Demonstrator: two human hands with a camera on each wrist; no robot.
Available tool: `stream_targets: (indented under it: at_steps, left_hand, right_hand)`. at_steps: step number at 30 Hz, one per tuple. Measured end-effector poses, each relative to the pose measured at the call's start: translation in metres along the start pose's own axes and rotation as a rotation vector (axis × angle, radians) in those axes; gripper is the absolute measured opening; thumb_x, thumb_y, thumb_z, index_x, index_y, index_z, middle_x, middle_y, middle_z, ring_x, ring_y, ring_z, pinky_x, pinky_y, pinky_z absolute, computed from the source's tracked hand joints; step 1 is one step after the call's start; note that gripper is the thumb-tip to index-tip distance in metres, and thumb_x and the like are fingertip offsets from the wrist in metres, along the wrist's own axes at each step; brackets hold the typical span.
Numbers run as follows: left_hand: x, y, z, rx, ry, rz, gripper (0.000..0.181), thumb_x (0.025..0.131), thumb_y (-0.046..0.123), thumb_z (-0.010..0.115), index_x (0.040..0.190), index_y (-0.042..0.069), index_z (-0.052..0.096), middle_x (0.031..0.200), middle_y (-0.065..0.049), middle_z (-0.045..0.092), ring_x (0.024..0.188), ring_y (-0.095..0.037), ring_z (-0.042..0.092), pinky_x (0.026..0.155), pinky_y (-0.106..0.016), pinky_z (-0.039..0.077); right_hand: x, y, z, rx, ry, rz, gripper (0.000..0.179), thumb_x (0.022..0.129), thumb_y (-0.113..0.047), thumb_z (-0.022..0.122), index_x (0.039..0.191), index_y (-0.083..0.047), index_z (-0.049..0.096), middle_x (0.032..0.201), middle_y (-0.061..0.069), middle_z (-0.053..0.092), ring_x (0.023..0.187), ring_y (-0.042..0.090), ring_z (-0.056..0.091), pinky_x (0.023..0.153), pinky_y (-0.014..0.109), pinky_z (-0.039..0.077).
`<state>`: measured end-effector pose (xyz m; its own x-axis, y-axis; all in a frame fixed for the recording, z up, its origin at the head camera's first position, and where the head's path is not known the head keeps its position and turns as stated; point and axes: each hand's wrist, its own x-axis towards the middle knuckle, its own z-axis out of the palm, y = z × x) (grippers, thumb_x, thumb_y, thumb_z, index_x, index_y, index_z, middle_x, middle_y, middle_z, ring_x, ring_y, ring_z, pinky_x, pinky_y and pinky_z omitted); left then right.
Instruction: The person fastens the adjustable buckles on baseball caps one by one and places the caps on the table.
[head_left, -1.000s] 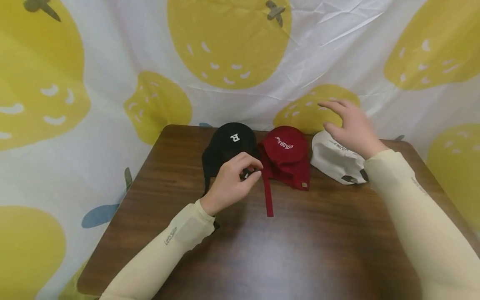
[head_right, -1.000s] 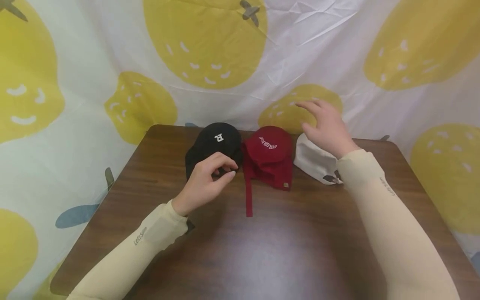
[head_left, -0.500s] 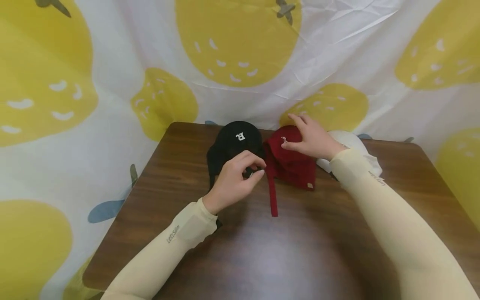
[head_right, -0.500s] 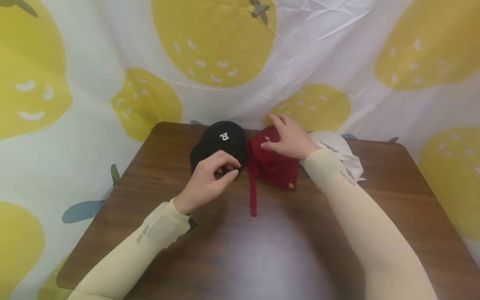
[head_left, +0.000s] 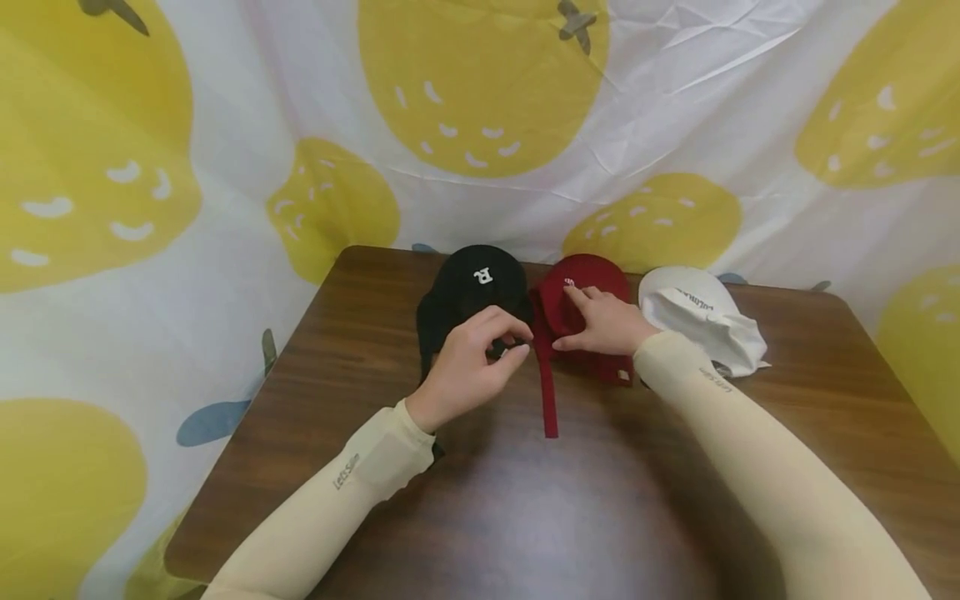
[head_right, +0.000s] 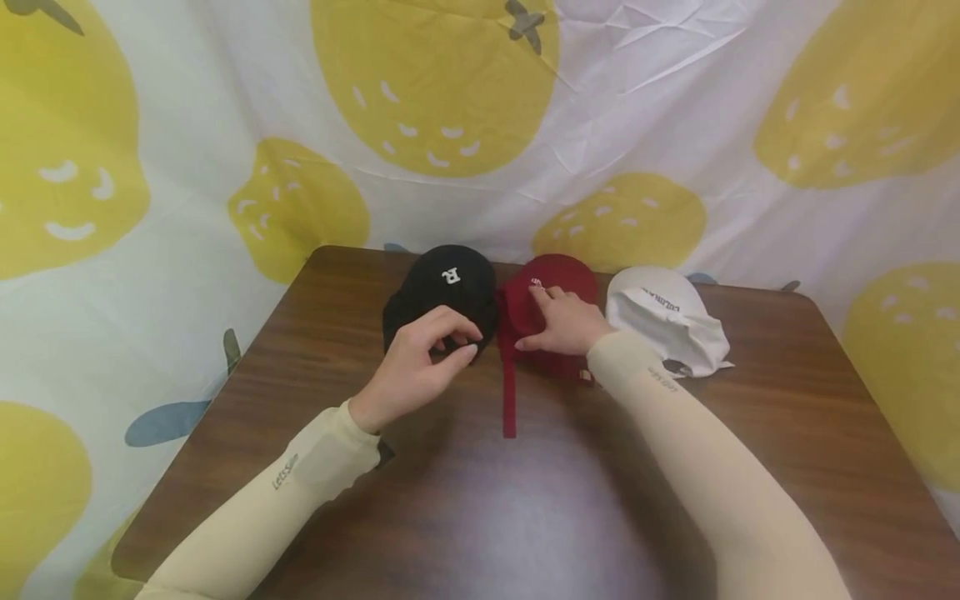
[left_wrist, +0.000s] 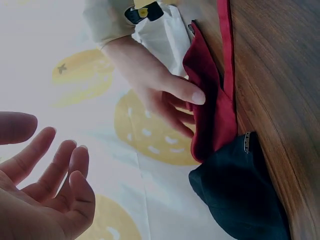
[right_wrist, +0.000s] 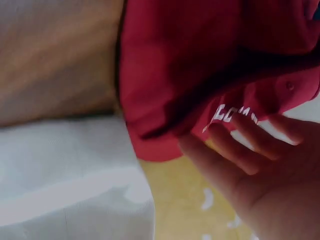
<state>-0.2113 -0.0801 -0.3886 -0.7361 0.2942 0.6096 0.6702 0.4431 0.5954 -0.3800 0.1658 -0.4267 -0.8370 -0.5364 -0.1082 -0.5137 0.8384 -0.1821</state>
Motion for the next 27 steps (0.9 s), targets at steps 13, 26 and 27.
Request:
stream_targets:
  at_steps: [13,26,27]
  left_hand:
    - [0.000,0.000,0.003,-0.015,-0.002,0.002,0.010,0.094,0.012,0.067,0.103,0.015,0.070,0.101,0.006,0.062,0.091,-0.017,0.059,0.073,-0.035,0.052]
    - [-0.003,0.002,0.001,0.000,0.000,0.000,0.010,0.095,0.012,0.066,0.103,0.015,0.071,0.101,0.005,0.063,0.092,-0.015,0.058,0.073,-0.037,0.054]
    - [-0.003,0.002,0.001,0.003,0.001,-0.001,0.010,0.095,0.012,0.067,0.103,0.016,0.071,0.101,0.005,0.063,0.092,-0.015,0.058,0.074,-0.036,0.053]
  right_hand:
    - [-0.002,-0.002,0.028,-0.066,0.175,-0.116,0.035,0.086,-0.023,0.074,0.119,-0.010,0.071,0.099,0.010,0.069,0.090,0.030,0.065,0.073,0.055,0.055]
    - [0.002,0.005,0.031,-0.084,0.208,-0.165,0.029,0.085,-0.015,0.077,0.114,-0.012,0.075,0.098,0.007,0.073,0.087,0.030,0.066,0.076,0.053,0.056]
    - [0.003,0.005,0.031,-0.084,0.212,-0.164,0.028,0.086,-0.015,0.076,0.113,-0.012,0.075,0.098,0.007,0.073,0.087,0.030,0.066,0.076,0.053,0.055]
